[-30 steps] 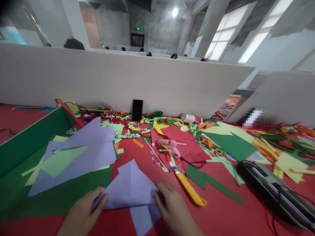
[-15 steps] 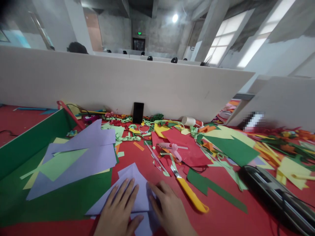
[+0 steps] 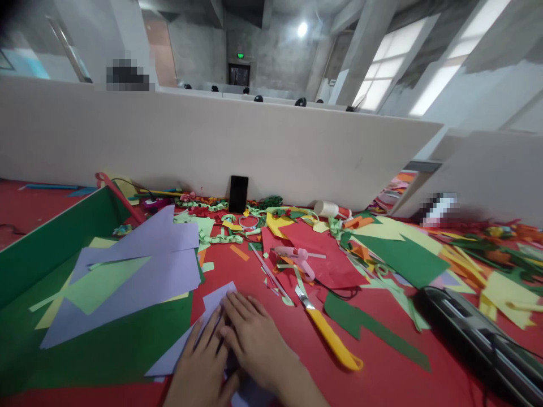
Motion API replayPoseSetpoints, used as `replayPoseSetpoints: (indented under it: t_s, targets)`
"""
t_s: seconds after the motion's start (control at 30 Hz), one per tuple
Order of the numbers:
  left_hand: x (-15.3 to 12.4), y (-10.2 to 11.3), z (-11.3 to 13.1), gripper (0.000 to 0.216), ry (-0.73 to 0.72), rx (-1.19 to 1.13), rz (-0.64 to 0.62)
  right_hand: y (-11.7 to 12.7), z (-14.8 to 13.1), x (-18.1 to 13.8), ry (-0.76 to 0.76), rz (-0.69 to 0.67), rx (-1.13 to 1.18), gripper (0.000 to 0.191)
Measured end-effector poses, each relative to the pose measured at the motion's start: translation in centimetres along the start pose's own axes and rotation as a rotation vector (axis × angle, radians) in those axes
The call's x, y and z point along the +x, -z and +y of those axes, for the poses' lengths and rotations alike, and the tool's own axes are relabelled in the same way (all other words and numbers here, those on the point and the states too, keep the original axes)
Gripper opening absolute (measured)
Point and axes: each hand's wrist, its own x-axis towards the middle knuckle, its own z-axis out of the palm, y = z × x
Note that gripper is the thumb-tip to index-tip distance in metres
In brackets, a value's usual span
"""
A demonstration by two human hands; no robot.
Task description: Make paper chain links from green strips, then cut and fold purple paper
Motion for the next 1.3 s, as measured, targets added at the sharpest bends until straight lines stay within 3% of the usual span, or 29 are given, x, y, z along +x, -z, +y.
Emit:
replayPoseSetpoints:
  t_s: [0.13, 0.27, 0.4, 0.6, 0.77, 0.87, 1.1, 1.17, 1.3]
  targets:
    - [-0.8, 0.4, -0.5, 0.050, -0.001, -0.015, 0.074, -1.5, 0.8, 0.1, 0.027, 0.017, -0.009, 0.059]
    - [-3.3, 1.8, -2.2, 0.053, -0.055, 0.032, 0.051, -2.6, 0.9, -0.5, 0.022, 0.033, -0.033, 0.064]
    - [-7.1, 3.1, -4.5, 0.054, -0.180, 0.190, 0.035, -2.7, 0.4, -0.5, 0.008, 0.069, -0.052, 0.063]
    - [-10.3, 4.1, -6.0, 0.045, -0.188, 0.279, 0.056, -1.9, -1.6, -0.2, -0.034, 0.036, -0.036, 0.061]
    - [-10.1, 4.7, -5.6, 0.038, -0.126, 0.200, 0.084, -1.7, -3.6, -0.9, 0.073, 0.016, -0.042, 0.061]
    - [-10.1, 5.3, -6.0, 0.037, -0.066, 0.166, 0.064, -2.1, -3.4, -2.2, 0.123, 0.091, -0.084, 0.065]
    - [-8.8, 6.5, -7.7, 0.044, -0.240, 0.081, -0.003, -3.1, -2.5, -4.5, 0.332, 0.319, -0.193, 0.037]
    - [-7.7, 6.1, -7.2, 0.042, -0.261, 0.022, 0.021, -3.4, -2.6, -4.5, 0.361, 0.328, -0.224, 0.036]
    - [-5.8, 5.1, -6.2, 0.044, -0.115, -0.082, 0.141, -4.1, -2.7, -4.1, 0.397, 0.445, -0.264, 0.036]
